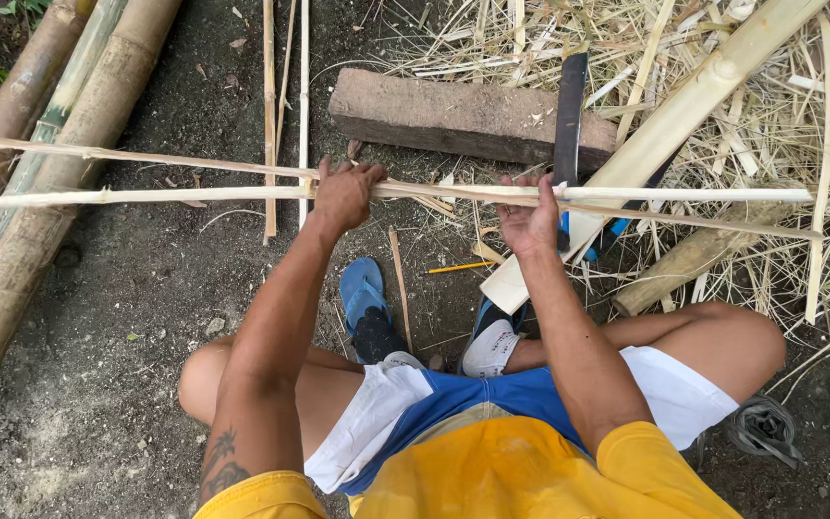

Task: The person splits bamboo poles into thin strips using a machete. They repeatedly strike the bamboo against a brick to separate the layers and then use the machete to shave and refine the strips.

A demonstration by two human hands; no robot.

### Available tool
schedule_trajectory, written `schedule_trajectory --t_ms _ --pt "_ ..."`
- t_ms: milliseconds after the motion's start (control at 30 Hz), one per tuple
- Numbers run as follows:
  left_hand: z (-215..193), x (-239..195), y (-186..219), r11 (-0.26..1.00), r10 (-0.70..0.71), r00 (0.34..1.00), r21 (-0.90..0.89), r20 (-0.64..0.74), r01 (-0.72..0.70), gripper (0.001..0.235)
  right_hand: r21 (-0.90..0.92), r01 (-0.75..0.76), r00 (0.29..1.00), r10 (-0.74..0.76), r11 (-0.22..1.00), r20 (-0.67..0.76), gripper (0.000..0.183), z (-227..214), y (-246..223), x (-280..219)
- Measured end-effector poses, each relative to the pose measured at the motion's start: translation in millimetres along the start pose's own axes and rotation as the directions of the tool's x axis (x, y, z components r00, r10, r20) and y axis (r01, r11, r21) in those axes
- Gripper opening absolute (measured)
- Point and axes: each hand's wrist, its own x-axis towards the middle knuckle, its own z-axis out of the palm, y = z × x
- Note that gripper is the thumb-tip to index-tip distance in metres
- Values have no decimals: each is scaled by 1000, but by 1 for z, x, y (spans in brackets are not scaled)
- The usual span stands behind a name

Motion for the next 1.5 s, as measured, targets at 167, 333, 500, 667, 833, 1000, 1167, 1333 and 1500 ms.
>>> schedule_trajectory --t_ms 167,333,500,667,833,1000,1167,1333,1500 --pt "-3 24 102 932 339 891 -22 -301 -362 90 -76 -17 998 22 997 61 40 -4 46 25" --pt "24 65 117 972 234 972 11 18 -235 55 -921 14 944 300 389 141 50 -1 6 -12" --pt "41 72 96 983 159 980 71 121 -168 62 -922 384 922 85 -57 378 48 15 -87 -69" --pt "9 72 72 987 156 988 44 -2 -156 55 -223 577 574 196 -785 795 102 23 -148 -79" --pt "-25 75 27 998 -56 937 -21 -345 52 48 -620 285 955 159 -731 251 41 -10 -118 -61" --pt "54 51 36 560 -601 717 -826 -353 63 78 -985 103 925 377 -136 45 36 -17 -28 -48" --pt "186 38 108 -50 -418 908 -998 -9 -33 61 -836 524 849 175 -163 498 29 -15 83 -16" --pt "203 -4 138 -420 -431 888 -906 160 -41 59 -852 481 877 111 -208 468 27 0 140 -2" --pt "146 -28 119 -743 -235 882 -660 409 108 61 -903 429 886 178 35 428 39 76 162 -3"
